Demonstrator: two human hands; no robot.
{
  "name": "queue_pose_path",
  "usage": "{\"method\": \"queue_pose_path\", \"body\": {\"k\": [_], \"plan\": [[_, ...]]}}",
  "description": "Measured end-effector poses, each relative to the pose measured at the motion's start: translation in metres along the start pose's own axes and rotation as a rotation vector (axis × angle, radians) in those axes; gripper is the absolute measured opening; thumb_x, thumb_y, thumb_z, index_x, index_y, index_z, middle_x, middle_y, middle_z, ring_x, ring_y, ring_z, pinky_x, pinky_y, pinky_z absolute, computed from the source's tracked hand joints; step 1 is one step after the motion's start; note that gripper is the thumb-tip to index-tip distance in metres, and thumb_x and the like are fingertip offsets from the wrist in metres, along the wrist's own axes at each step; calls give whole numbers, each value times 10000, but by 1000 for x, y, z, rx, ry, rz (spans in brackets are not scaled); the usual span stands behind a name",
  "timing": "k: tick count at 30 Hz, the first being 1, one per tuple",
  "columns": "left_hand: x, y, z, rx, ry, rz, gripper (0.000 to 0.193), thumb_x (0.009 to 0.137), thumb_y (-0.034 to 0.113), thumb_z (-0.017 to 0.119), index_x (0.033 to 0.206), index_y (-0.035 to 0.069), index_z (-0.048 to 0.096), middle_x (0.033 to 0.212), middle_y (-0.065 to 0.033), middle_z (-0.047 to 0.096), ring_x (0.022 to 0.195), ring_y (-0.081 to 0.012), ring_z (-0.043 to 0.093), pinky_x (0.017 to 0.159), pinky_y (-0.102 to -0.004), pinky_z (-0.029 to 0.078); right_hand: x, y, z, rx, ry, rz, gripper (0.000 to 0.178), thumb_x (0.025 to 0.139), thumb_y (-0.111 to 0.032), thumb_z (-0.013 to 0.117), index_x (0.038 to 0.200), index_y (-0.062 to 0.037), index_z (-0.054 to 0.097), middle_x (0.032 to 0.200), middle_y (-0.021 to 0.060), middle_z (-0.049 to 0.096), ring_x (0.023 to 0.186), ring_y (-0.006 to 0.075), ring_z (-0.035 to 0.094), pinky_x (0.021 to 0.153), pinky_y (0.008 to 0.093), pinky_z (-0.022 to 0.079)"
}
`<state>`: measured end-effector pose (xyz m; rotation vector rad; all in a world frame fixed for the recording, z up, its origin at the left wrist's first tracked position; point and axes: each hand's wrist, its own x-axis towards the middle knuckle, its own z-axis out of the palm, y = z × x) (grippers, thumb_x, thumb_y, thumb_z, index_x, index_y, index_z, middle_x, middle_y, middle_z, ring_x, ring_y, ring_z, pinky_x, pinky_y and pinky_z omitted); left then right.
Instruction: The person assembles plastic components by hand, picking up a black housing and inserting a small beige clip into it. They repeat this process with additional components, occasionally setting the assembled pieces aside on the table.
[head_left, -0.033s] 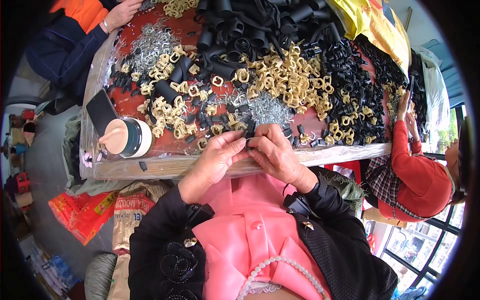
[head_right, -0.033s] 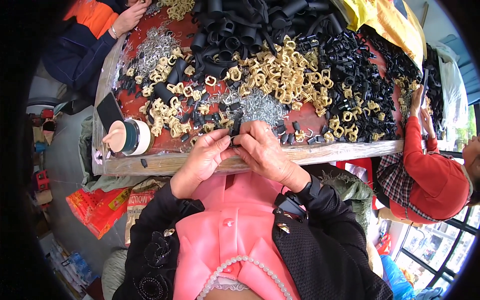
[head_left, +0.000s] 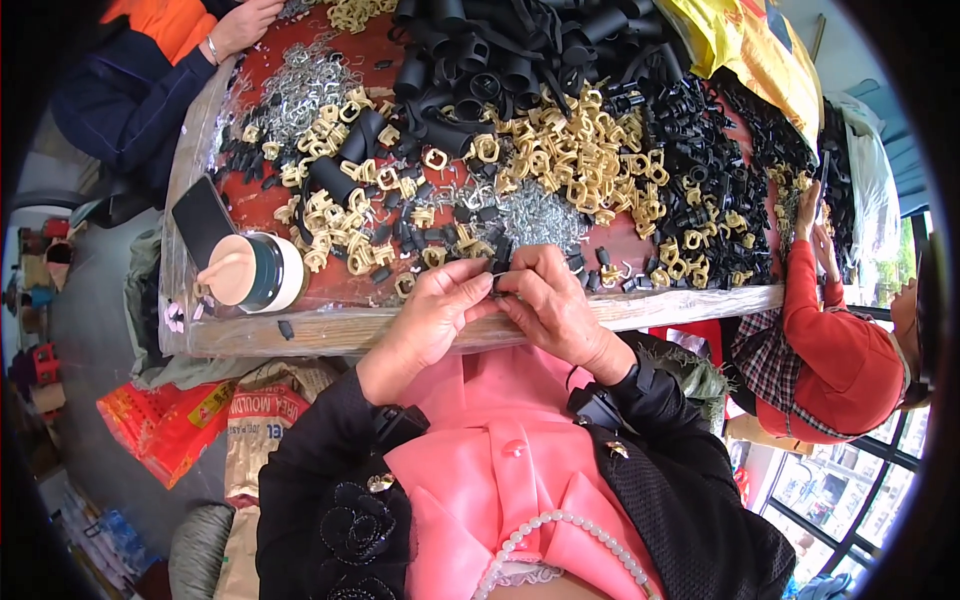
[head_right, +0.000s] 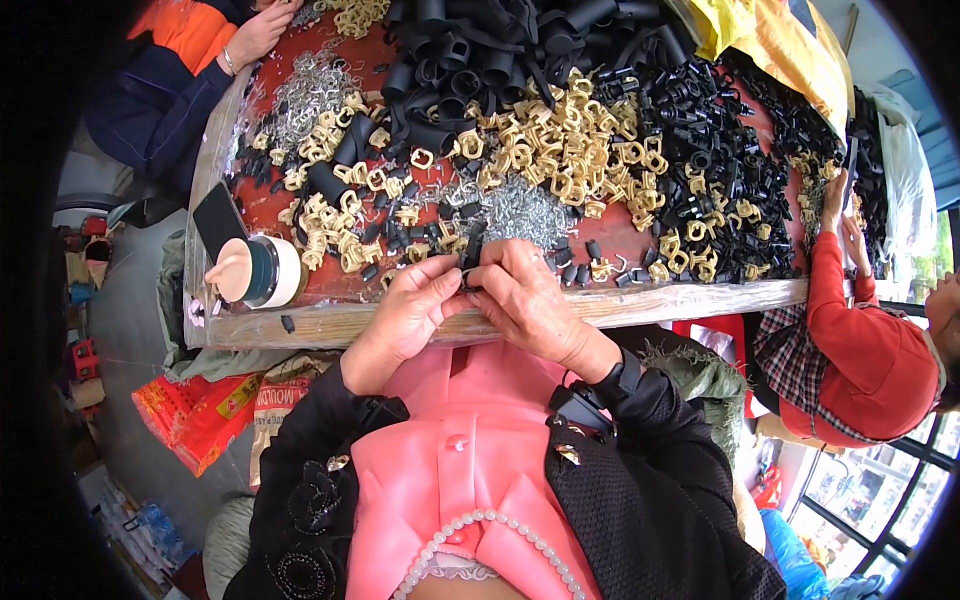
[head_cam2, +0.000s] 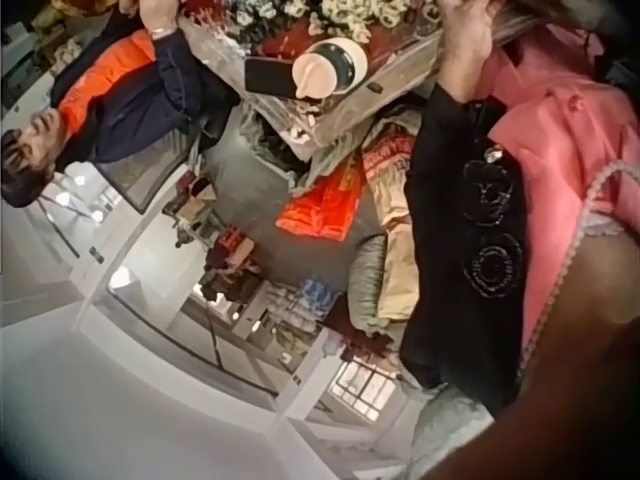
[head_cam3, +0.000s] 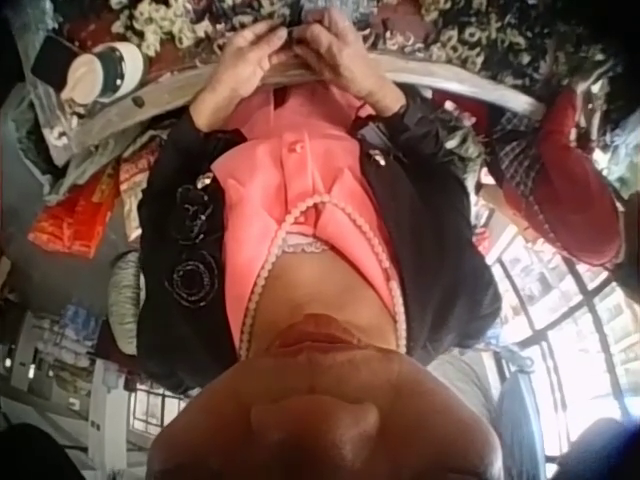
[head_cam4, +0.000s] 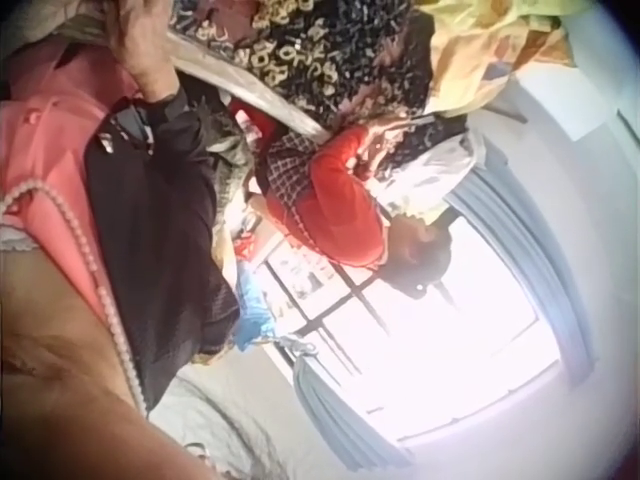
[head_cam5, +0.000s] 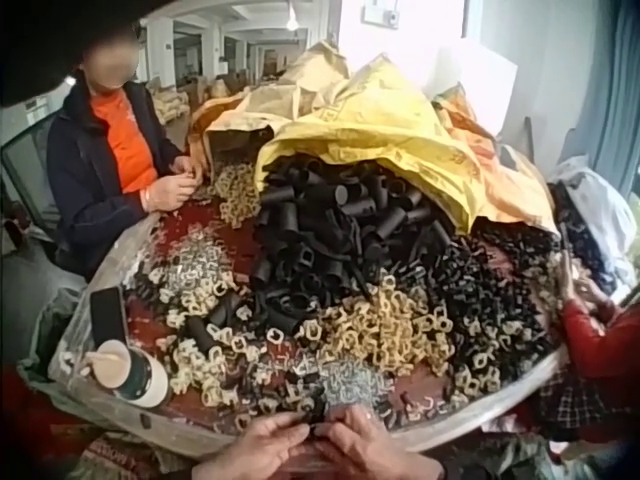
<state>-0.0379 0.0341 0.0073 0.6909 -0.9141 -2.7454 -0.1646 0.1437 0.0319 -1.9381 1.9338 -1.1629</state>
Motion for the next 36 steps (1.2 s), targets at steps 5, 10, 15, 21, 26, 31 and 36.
{"method": "queue_pose_path", "body": {"k": [5, 10, 15, 21, 26, 31, 36], "plan": [[4, 0, 1, -37, -15, 31, 289, 832, 73, 486, 1087, -56, 442, 1026, -93, 518, 902, -153, 526, 790, -296, 462, -1, 0, 4, -2, 51, 10, 264, 639, -5, 626, 869, -20, 497, 881, 119, 443, 763, 254, 477, 654, 313, 411], [6, -1, 0, -55, -17, 48, 272, 833, 77, 484, 1076, -42, 458, 1008, -86, 530, 885, -152, 534, 782, -286, 464, -5, 4, 7, 78, 79, 105, 198, 690, 20, 590, 850, -14, 479, 881, 123, 445, 752, 242, 477, 620, 290, 416], [6, 0, -5, -53, -1, 41, 239, 844, 105, 470, 1049, -18, 479, 974, -90, 552, 878, -165, 547, 788, -309, 462, -4, 9, 6, 153, 82, 105, 152, 717, 27, 568, 826, -12, 469, 859, 118, 451, 732, 233, 475, 606, 283, 414], [9, 4, -6, -136, -7, 0, 216, 845, 107, 464, 1020, -17, 490, 993, -118, 551, 907, -218, 545, 829, -340, 445, -3, 18, 5, 151, 117, 116, 142, 722, 9, 567, 819, -14, 466, 838, 114, 460, 714, 239, 482, 607, 292, 414], [10, 4, -7, -201, -40, 20, 225, 843, 111, 470, 1032, -8, 495, 1001, -96, 552, 947, -193, 532, 850, -322, 423, 1, 17, 0, -17, 128, 143, 129, 714, -10, 578, 804, -19, 486, 840, 115, 467, 708, 253, 497, 599, 305, 421], [11, 2, -6, -258, -89, 84, 233, 848, 133, 464, 1038, 3, 496, 1014, -101, 551, 953, -178, 519, 860, -323, 396, 1, 8, 8, 19, 48, 135, 109, 699, -30, 599, 771, -24, 517, 784, 104, 485, 659, 254, 514, 563, 312, 428], [10, 0, -2, -233, -128, 135, 240, 845, 147, 470, 1039, 7, 495, 1013, -98, 552, 945, -168, 510, 836, -304, 389, 3, 5, 18, 58, 8, 129, 141, 704, -86, 592, 803, -25, 512, 714, 108, 482, 617, 280, 526, 534, 343, 443]]}}
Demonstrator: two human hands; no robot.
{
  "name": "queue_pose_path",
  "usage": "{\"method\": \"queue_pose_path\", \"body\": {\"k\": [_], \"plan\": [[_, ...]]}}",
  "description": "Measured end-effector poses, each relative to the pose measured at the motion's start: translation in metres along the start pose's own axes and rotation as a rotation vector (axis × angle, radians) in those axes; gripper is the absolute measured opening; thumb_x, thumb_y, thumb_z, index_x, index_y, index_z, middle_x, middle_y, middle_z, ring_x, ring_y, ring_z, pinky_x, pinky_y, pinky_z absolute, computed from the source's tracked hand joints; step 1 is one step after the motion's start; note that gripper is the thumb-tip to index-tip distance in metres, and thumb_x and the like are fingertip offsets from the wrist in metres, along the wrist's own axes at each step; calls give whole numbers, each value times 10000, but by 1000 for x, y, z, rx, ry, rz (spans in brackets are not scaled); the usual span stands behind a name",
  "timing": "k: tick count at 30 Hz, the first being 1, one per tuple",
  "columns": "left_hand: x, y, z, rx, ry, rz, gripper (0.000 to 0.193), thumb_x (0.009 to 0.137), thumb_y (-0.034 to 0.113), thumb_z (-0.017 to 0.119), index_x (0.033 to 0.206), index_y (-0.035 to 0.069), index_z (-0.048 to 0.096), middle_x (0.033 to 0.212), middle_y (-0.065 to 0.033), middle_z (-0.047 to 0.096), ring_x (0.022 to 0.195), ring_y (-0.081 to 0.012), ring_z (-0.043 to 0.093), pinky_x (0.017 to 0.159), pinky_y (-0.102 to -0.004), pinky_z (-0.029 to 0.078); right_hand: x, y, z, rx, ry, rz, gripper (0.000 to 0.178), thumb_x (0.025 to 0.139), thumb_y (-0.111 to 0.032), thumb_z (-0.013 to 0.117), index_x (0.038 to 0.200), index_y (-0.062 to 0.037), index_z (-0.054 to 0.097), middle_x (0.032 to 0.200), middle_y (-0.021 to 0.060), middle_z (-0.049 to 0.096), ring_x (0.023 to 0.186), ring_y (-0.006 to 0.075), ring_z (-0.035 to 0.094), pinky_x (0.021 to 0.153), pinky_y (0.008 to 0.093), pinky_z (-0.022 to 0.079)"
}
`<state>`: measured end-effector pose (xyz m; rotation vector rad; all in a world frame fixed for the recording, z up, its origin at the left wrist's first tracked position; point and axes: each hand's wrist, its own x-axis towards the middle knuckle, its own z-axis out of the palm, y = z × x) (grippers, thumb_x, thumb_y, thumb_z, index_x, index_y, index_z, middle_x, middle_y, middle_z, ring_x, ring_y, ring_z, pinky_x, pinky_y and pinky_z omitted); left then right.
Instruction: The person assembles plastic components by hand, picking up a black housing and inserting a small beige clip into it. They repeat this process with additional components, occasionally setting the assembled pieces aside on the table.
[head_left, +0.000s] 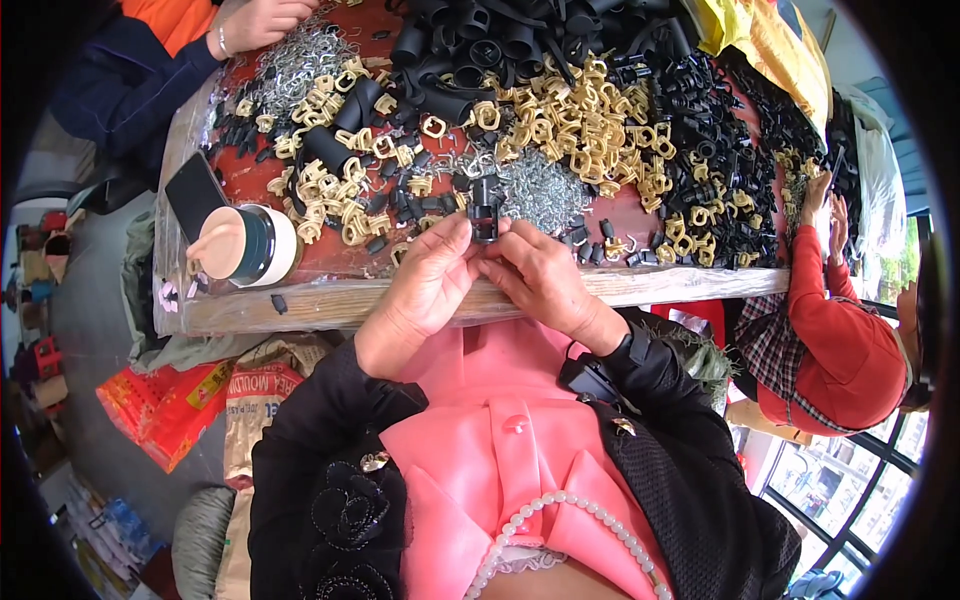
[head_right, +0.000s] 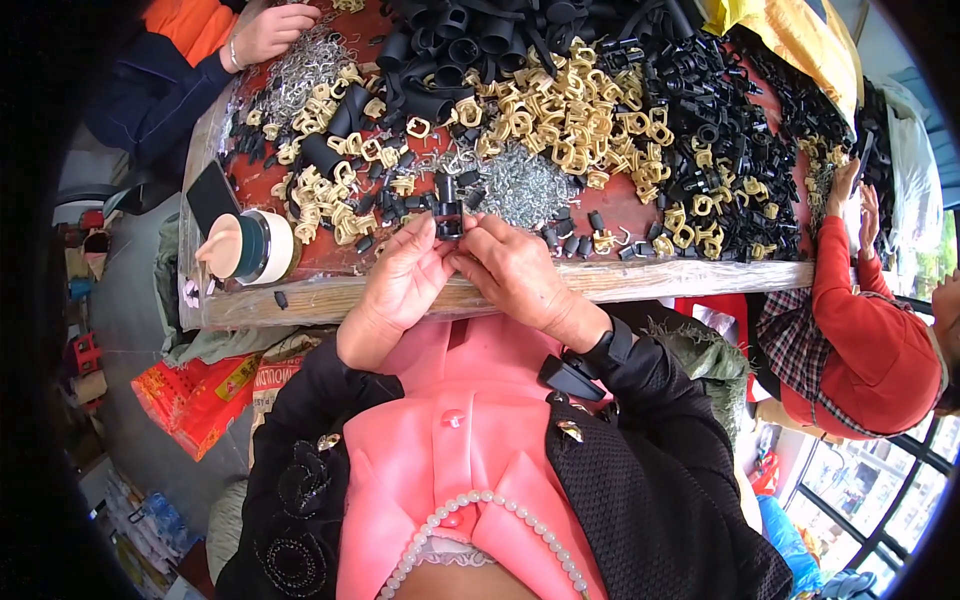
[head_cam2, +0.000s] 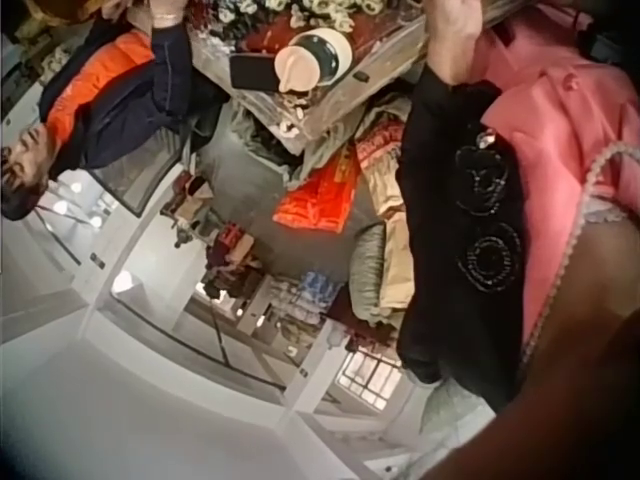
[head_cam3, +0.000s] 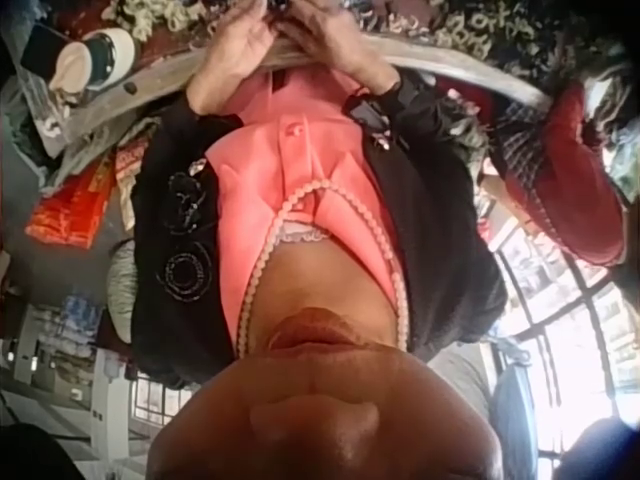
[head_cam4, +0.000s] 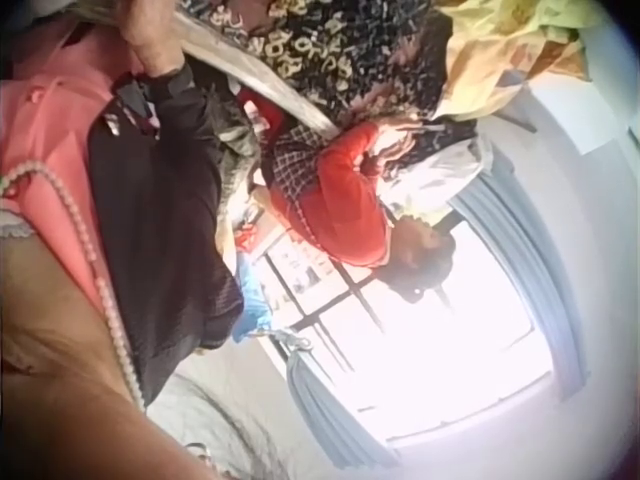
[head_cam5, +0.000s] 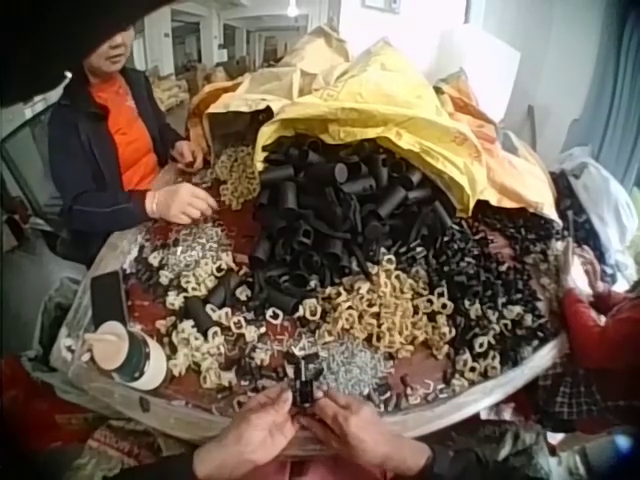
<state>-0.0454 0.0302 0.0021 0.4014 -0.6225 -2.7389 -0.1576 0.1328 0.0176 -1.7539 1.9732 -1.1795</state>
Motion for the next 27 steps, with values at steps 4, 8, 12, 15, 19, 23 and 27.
{"method": "queue_pose_path", "body": {"k": [4, 8, 12, 15, 19, 23, 27], "plan": [[1, -4, 1, 4, 1, 37, 249, 841, 154, 478, 1042, 7, 490, 1012, -96, 552, 949, -164, 504, 837, -292, 380, 0, 0, 0, -5, -25, 71, 143, 711, -94, 584, 805, -16, 509, 731, 125, 496, 633, 297, 535, 534, 356, 446], [-1, -9, 1, -3, 10, 60, 248, 841, 161, 481, 1034, 6, 488, 1014, -91, 550, 951, -159, 500, 843, -284, 373, -1, -5, 1, -2, 30, 138, 102, 708, -61, 586, 758, -7, 515, 715, 119, 497, 607, 295, 530, 511, 332, 428], [-2, -10, 6, 15, 54, 70, 241, 844, 170, 473, 1029, 16, 491, 1028, -102, 543, 978, -175, 487, 866, -303, 364, -3, -3, 6, -12, 55, 147, 88, 707, -44, 571, 757, -4, 512, 716, 118, 499, 602, 300, 529, 507, 339, 425], [0, -9, 7, 22, 67, 63, 242, 846, 172, 467, 1035, 21, 489, 1032, -109, 541, 990, -187, 484, 877, -315, 362, 0, -3, 1, -17, 56, 136, 82, 707, -40, 567, 756, -1, 515, 710, 118, 498, 593, 296, 524, 506, 334, 423], [-8, -18, 0, 6, 56, 62, 245, 849, 164, 460, 1047, 21, 482, 1023, -111, 546, 975, -195, 500, 866, -322, 376, -11, -6, -3, 50, 58, 128, 81, 703, -34, 570, 759, 2, 524, 692, 116, 493, 573, 281, 512, 501, 322, 418], [0, -11, 0, 21, 102, 33, 238, 851, 147, 455, 1051, 21, 481, 1003, -109, 554, 933, -201, 526, 835, -332, 410, -9, -1, -16, 107, 65, 148, 84, 698, -24, 577, 766, 2, 535, 673, 110, 485, 552, 260, 499, 493, 310, 411], [-12, -11, 10, 93, 163, -64, 239, 849, 137, 461, 1052, 13, 480, 976, -100, 559, 885, -195, 548, 796, -336, 444, -6, -10, -32, 101, 70, 112, 82, 697, -14, 582, 768, -3, 543, 664, 100, 481, 541, 244, 490, 490, 302, 409]]}}
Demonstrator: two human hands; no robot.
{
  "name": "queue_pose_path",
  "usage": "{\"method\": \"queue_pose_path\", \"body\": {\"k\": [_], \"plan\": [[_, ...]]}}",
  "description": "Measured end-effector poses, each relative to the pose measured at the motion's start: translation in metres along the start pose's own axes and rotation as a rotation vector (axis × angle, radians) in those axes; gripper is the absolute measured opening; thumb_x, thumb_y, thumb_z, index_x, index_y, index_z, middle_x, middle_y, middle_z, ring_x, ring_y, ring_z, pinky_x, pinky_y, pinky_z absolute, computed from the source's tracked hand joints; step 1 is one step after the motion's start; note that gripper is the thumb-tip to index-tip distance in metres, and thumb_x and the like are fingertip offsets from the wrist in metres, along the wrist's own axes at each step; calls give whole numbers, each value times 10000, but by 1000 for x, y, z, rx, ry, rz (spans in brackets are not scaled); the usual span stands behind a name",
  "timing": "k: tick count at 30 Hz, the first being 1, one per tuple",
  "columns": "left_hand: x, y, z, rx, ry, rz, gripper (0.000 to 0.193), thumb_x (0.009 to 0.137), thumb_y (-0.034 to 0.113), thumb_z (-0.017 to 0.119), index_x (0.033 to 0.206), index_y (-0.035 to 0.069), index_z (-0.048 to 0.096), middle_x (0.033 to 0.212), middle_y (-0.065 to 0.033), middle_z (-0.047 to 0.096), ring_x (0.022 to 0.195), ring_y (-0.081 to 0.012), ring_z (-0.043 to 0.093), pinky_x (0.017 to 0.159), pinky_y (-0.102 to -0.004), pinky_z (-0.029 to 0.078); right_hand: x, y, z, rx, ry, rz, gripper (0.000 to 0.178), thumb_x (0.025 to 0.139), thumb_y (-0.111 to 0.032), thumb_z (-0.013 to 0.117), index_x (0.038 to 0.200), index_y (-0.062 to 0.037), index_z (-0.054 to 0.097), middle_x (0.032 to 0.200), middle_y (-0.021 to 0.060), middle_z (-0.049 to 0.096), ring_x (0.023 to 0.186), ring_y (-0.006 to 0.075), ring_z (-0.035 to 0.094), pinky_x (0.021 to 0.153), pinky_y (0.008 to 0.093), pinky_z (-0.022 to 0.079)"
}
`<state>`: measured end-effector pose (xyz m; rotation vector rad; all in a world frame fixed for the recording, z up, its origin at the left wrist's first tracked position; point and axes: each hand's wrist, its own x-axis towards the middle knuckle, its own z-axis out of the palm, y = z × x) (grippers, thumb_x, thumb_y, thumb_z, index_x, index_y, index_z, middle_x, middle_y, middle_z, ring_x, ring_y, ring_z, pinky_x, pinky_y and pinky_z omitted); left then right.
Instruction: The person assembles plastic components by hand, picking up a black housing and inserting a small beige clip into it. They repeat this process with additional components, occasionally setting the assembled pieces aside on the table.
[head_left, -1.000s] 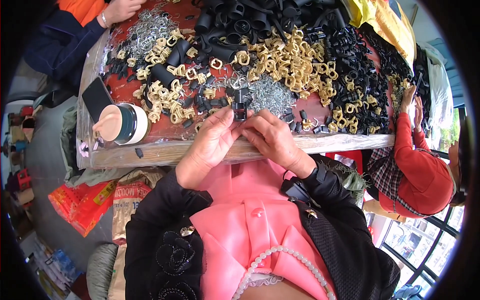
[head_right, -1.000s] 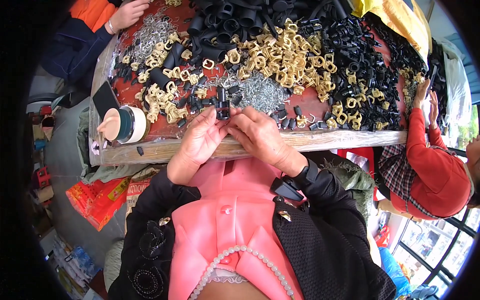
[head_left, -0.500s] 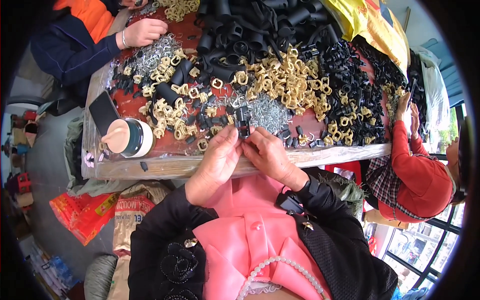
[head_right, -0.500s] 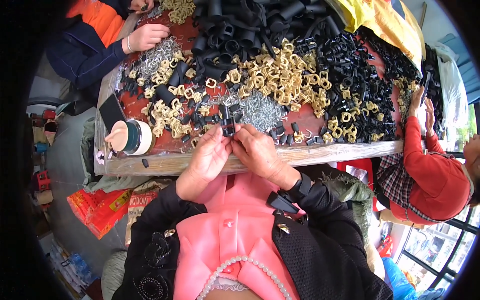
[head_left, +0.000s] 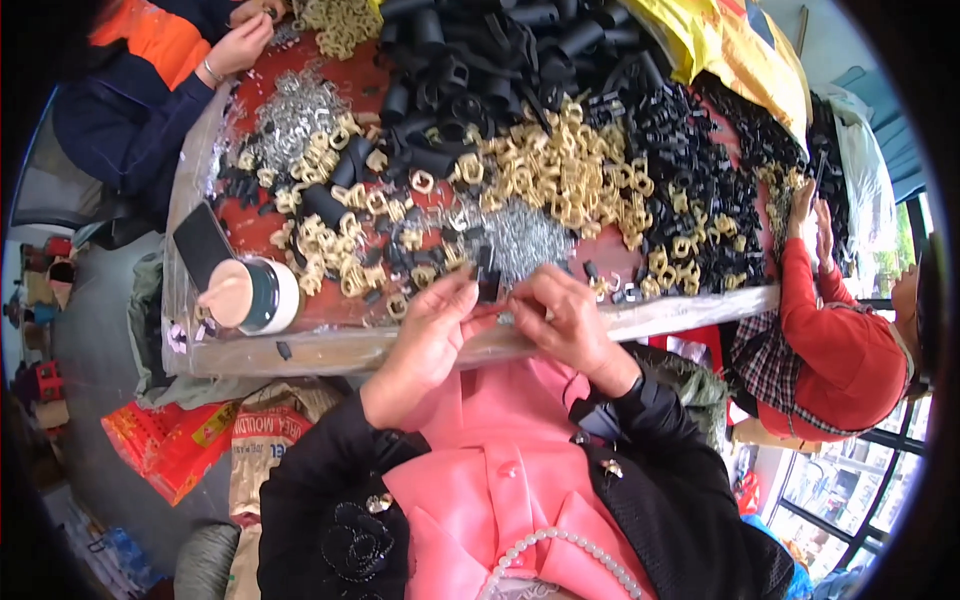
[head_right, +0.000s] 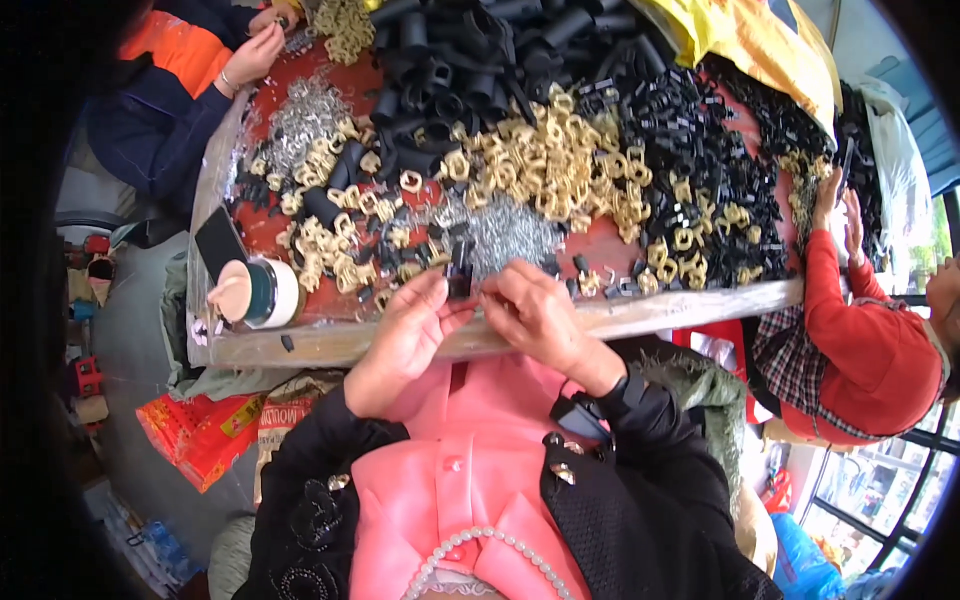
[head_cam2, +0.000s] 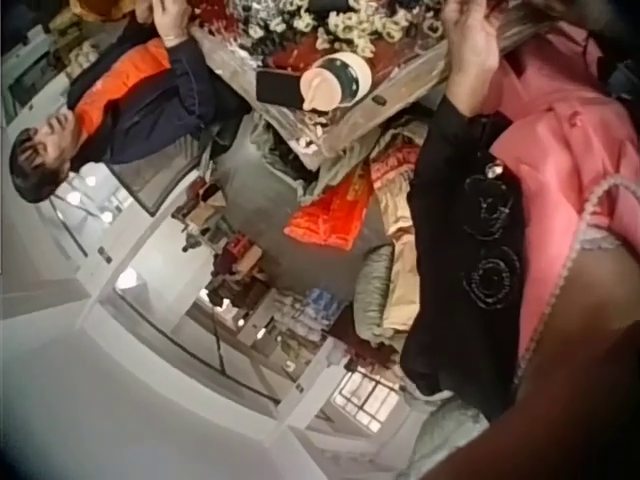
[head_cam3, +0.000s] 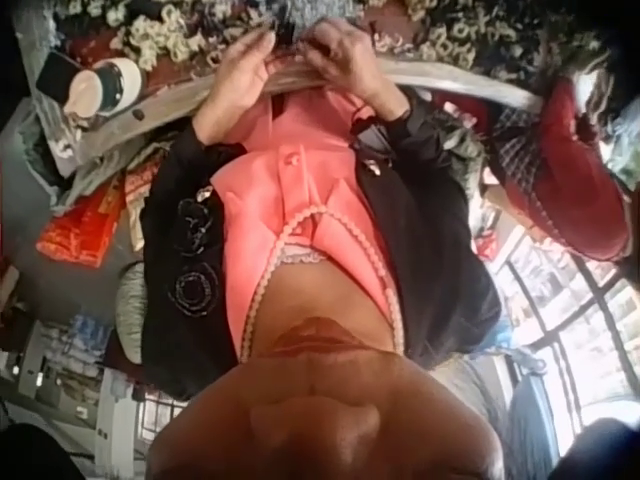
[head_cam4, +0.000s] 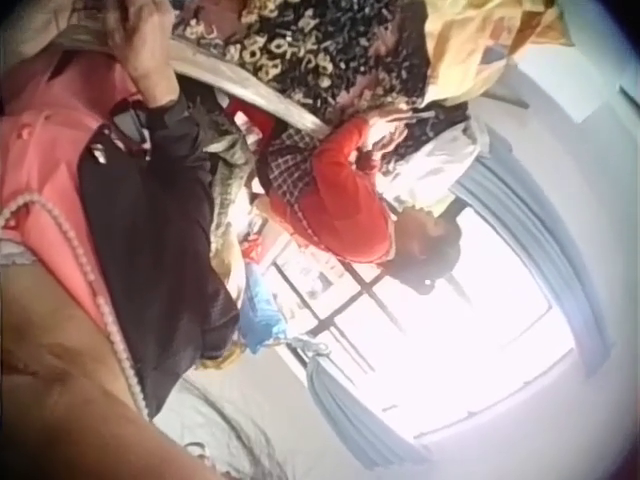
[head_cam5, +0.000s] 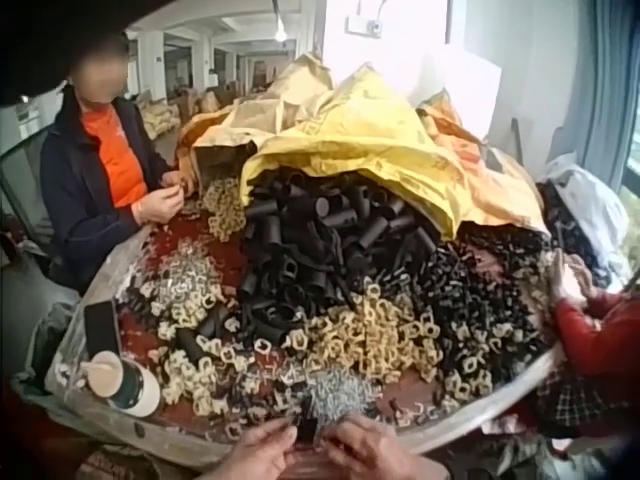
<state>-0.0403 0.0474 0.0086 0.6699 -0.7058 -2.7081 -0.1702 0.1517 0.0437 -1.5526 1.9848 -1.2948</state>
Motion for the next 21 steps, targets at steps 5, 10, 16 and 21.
{"method": "queue_pose_path", "body": {"k": [5, 10, 16, 21], "plan": [[3, 2, 2, 114, -26, -37, 288, 844, 132, 478, 1086, -25, 459, 975, -95, 548, 863, -177, 552, 771, -310, 465, 2, -1, 4, -86, 6, -148, 80, 688, -11, 587, 757, -11, 547, 668, 91, 489, 541, 241, 497, 489, 305, 413], [7, 2, 3, 196, -22, -82, 258, 842, 119, 479, 1057, -24, 471, 945, -83, 549, 861, -171, 550, 760, -319, 472, 3, 8, 3, -187, -18, -209, 111, 655, -17, 602, 751, -15, 547, 663, 89, 487, 543, 247, 504, 485, 319, 415], [3, 3, 4, 293, -39, -93, 250, 841, 106, 478, 1046, -37, 477, 954, -92, 543, 866, -173, 547, 763, -309, 474, 4, 6, -3, -235, -160, -153, 110, 627, -34, 600, 722, -29, 545, 657, 90, 483, 564, 265, 521, 491, 329, 419], [5, 4, 3, 338, -40, -142, 294, 838, 109, 487, 1083, -51, 464, 965, -89, 542, 853, -159, 545, 769, -290, 470, 6, 3, -4, -256, -213, -98, 82, 638, -43, 591, 702, -32, 541, 667, 90, 491, 579, 274, 530, 500, 329, 422]]}}
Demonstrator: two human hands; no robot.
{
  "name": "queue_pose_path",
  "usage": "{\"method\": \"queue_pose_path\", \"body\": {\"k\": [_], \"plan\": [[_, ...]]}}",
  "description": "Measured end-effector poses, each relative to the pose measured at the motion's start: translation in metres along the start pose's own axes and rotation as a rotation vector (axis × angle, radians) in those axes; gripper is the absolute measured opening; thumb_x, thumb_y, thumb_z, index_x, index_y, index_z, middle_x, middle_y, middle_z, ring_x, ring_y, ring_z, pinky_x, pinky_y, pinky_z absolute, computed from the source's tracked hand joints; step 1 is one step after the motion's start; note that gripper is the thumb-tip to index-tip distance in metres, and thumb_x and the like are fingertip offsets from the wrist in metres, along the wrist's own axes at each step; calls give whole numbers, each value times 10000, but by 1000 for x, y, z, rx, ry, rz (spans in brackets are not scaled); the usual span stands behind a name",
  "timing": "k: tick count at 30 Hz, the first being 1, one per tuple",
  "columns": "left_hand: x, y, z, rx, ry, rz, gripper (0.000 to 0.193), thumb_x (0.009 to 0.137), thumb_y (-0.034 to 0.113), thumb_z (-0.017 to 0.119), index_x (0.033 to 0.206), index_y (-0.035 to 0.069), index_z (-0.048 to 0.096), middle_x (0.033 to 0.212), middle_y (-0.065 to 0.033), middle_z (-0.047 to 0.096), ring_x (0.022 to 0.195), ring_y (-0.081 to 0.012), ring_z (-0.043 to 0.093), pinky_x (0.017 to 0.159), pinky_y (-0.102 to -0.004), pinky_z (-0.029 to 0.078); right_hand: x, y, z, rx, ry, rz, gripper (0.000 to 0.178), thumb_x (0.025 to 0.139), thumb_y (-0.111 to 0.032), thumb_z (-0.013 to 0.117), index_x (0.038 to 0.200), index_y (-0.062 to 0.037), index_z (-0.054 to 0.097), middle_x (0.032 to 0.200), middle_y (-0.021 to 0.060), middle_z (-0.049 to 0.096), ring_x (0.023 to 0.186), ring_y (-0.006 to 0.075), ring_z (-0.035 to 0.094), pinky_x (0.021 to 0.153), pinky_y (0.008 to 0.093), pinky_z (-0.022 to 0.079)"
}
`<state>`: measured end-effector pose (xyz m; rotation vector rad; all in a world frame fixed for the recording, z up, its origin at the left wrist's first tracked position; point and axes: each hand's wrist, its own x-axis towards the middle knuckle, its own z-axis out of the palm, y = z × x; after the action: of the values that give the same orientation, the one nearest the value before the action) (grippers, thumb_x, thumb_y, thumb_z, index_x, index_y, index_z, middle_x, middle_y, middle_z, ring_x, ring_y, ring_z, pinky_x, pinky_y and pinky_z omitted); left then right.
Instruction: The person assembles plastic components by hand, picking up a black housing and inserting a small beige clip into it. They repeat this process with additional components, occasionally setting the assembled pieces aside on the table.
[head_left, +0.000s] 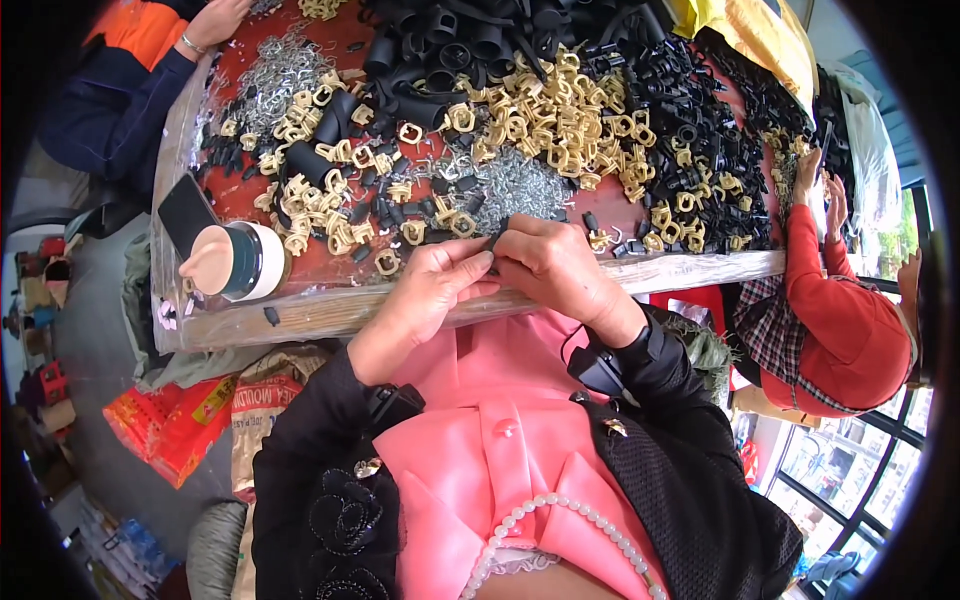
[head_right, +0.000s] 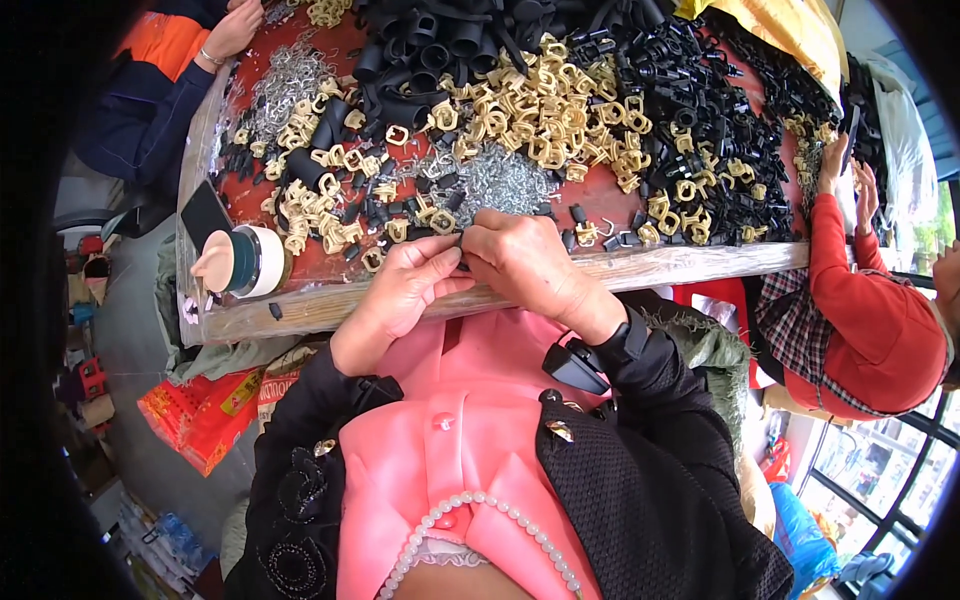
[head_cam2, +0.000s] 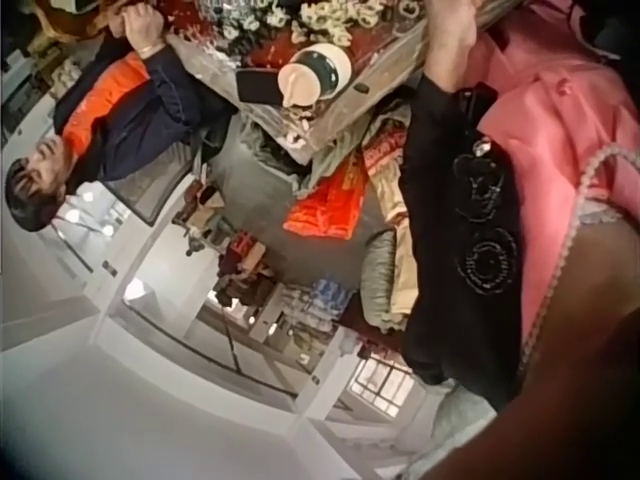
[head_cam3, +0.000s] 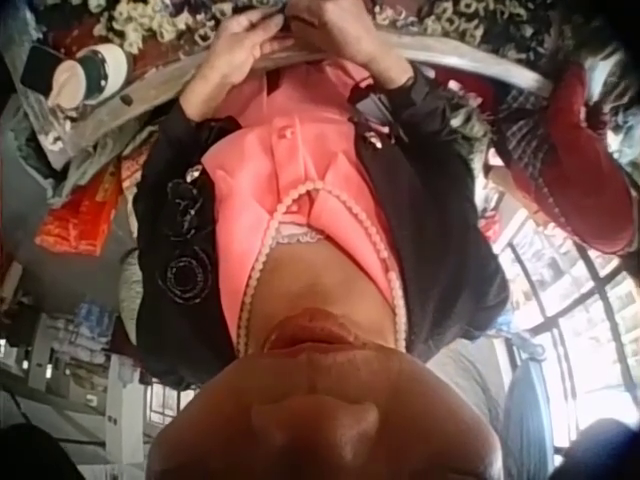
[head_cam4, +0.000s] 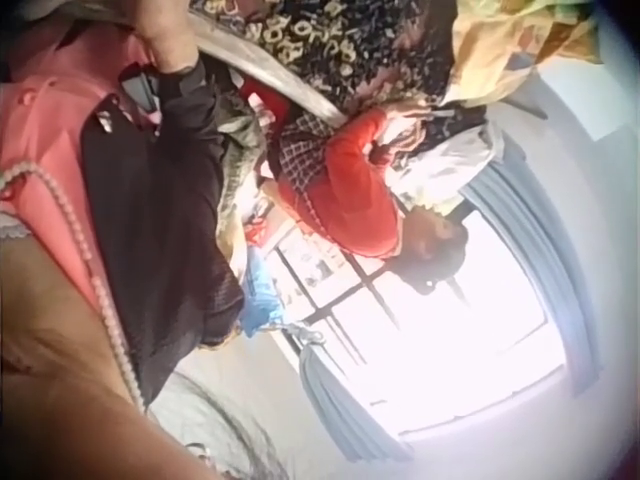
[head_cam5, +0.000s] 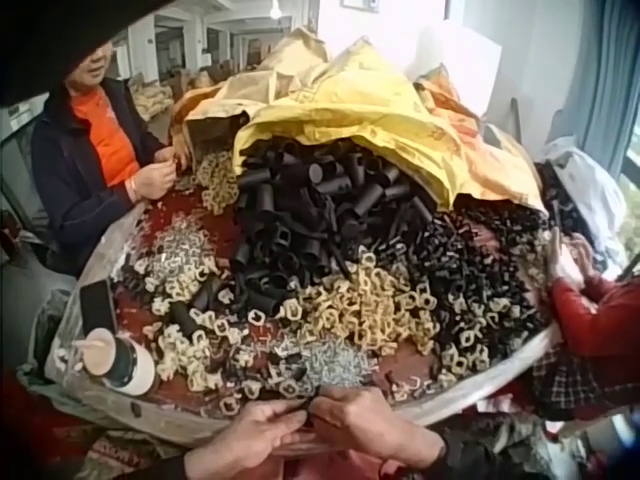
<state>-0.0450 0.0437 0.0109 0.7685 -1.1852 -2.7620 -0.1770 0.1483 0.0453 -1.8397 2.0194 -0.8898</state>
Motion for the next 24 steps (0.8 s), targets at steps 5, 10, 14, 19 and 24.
{"method": "queue_pose_path", "body": {"k": [5, 10, 14, 19, 24], "plan": [[2, 1, -2, -54, 2, -17, 292, 835, 100, 489, 1084, -51, 465, 948, -92, 548, 833, -164, 554, 764, -285, 473, -1, 10, 7, 83, 39, 2, 67, 669, -89, 571, 710, -59, 528, 657, 72, 486, 576, 268, 535, 485, 341, 428], [9, 10, -2, -109, -19, 12, 243, 834, 92, 486, 1037, -43, 480, 932, -99, 555, 826, -177, 565, 753, -285, 479, 2, 11, 3, 242, 161, 39, 56, 687, -42, 576, 734, -37, 546, 655, 88, 486, 575, 263, 521, 495, 318, 413], [11, 9, -6, -137, 24, -18, 195, 837, 101, 479, 991, -19, 484, 933, -117, 556, 845, -216, 571, 741, -307, 489, -15, 26, -8, 94, 290, 147, 80, 686, -9, 585, 758, -6, 548, 689, 101, 493, 579, 249, 502, 508, 297, 396], [6, -7, -9, -223, -25, -1, 176, 836, 94, 479, 972, -17, 480, 941, -131, 556, 858, -229, 568, 764, -311, 484, -32, 58, -13, -233, 355, 245, 214, 711, -27, 545, 925, -27, 524, 813, 128, 496, 713, 300, 512, 609, 336, 420], [6, -12, -7, -179, -46, -17, 179, 845, 99, 469, 977, -21, 476, 940, -120, 545, 866, -225, 566, 754, -291, 479, -32, 61, -11, -316, 372, 247, 242, 697, -49, 546, 937, -37, 510, 823, 138, 491, 741, 321, 508, 623, 369, 421]]}}
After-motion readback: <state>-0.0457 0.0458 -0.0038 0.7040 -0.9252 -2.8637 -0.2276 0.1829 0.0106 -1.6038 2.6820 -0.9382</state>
